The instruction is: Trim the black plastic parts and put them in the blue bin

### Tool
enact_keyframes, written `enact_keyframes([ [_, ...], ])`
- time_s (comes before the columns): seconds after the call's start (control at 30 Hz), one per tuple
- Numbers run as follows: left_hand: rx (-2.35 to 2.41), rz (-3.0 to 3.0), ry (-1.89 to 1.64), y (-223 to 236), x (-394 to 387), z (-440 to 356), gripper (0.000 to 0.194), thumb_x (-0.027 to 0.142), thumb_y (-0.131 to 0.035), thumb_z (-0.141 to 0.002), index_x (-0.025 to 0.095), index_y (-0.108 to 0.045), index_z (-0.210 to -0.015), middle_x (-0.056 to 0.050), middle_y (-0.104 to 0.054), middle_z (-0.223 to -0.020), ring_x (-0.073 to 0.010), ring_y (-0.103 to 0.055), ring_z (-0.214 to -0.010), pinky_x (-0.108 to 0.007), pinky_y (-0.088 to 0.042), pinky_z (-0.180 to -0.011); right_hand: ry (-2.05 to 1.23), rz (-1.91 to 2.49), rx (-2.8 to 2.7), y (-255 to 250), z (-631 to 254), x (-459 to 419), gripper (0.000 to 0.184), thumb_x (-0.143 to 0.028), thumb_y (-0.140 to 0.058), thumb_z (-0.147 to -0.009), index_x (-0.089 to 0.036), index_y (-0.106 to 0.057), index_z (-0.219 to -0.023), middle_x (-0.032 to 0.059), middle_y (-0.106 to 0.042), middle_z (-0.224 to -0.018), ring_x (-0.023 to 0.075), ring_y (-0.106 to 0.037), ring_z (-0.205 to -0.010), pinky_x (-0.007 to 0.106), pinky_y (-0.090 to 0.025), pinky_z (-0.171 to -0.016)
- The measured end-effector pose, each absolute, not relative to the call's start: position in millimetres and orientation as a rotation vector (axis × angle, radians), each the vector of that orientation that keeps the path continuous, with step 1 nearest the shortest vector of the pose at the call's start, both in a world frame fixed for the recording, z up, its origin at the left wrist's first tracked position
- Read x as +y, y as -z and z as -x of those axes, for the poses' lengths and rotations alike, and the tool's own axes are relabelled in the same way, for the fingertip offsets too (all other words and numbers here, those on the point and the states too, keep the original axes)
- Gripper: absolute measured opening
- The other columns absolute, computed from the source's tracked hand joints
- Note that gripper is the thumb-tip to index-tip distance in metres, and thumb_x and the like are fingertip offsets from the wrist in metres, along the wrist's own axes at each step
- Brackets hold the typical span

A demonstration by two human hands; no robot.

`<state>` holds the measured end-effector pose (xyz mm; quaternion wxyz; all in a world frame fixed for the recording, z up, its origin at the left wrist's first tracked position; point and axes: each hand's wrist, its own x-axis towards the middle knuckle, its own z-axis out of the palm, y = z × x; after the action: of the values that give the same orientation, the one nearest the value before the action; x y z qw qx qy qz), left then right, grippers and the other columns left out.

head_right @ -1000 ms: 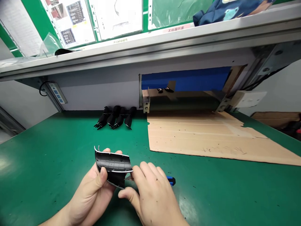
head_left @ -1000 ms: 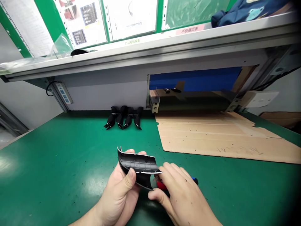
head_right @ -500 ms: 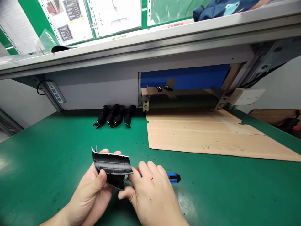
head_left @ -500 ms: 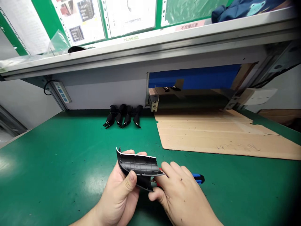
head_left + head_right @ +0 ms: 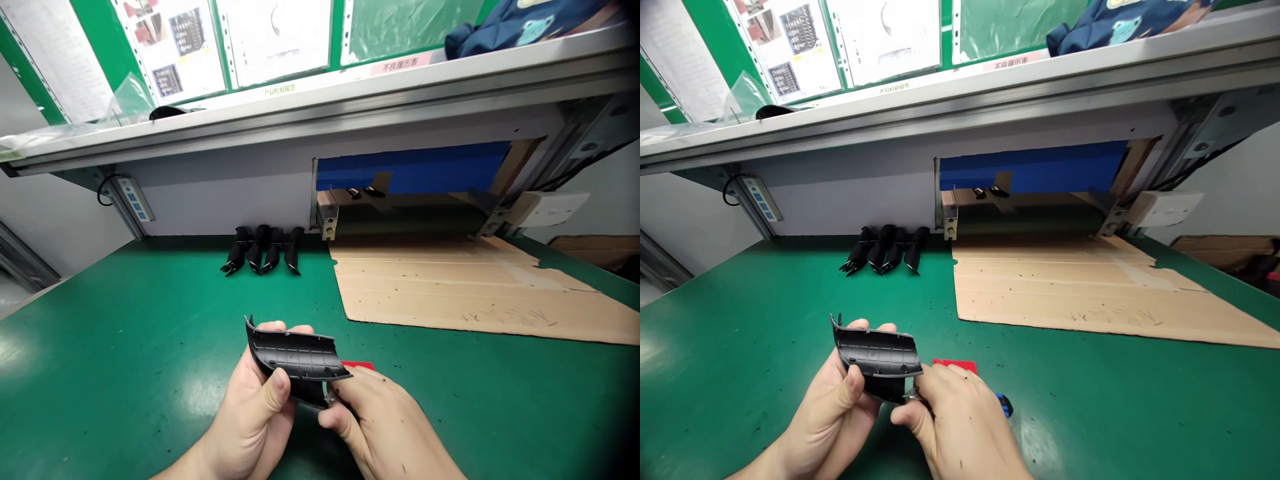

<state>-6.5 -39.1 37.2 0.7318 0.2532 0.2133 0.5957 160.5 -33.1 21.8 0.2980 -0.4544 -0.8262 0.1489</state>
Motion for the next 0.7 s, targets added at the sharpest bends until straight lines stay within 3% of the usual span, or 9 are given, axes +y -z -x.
enact_keyframes([
  [0.27,0.421,-0.492,-1.305,-42.8,-39.9,6.7,0.032,0.026,-0.077,-0.075,0.030,-0.065,-0.104,-0.002,-0.067,-0.117,-0.0209,-0.061,-0.112,-0.032,-0.046,-0.094,-0.006,1.229,-2.092,-16.8,-153.7,-35.9,0.064,-0.068,-0.011,-0.096,-0.022,-0.055,-0.086,0.0079,-0.060,-0.083,0.0240,-0.058,-0.072,0.032,-0.049,-0.060],
  [0.53,0.471,-0.501,-1.331,-38.5,-36.2,7.9,0.035,0.025,-0.073,-0.079,0.029,-0.060,-0.111,-0.005,-0.063,-0.124,-0.0218,-0.060,-0.111,-0.038,-0.042,-0.099,-0.579,1.130,-2.042,-33.4,-172.4,-30.3,0.057,-0.064,-0.025,-0.099,-0.021,-0.045,-0.068,-0.0015,-0.048,-0.059,0.0146,-0.047,-0.050,0.021,-0.041,-0.044],
  [0.6,0.498,-0.533,-1.335,-37.0,-34.8,6.6,0.036,0.025,-0.072,-0.080,0.027,-0.058,-0.113,-0.007,-0.062,-0.125,-0.0219,-0.060,-0.110,-0.038,-0.041,-0.099,-0.507,1.129,-1.921,-33.6,-177.6,-26.5,0.050,-0.067,-0.039,-0.095,-0.021,-0.048,-0.076,-0.0014,-0.050,-0.066,0.0141,-0.048,-0.052,0.021,-0.042,-0.044],
  [0.7,0.530,-0.540,-1.310,-33.9,-33.9,2.4,0.041,0.025,-0.074,-0.078,0.024,-0.057,-0.115,-0.010,-0.061,-0.124,-0.0233,-0.058,-0.112,-0.040,-0.038,-0.103,-0.355,1.034,-1.908,-33.1,-178.7,-25.9,0.038,-0.060,-0.056,-0.091,-0.024,-0.053,-0.104,0.0040,-0.056,-0.095,0.0157,-0.057,-0.066,0.022,-0.050,-0.054],
])
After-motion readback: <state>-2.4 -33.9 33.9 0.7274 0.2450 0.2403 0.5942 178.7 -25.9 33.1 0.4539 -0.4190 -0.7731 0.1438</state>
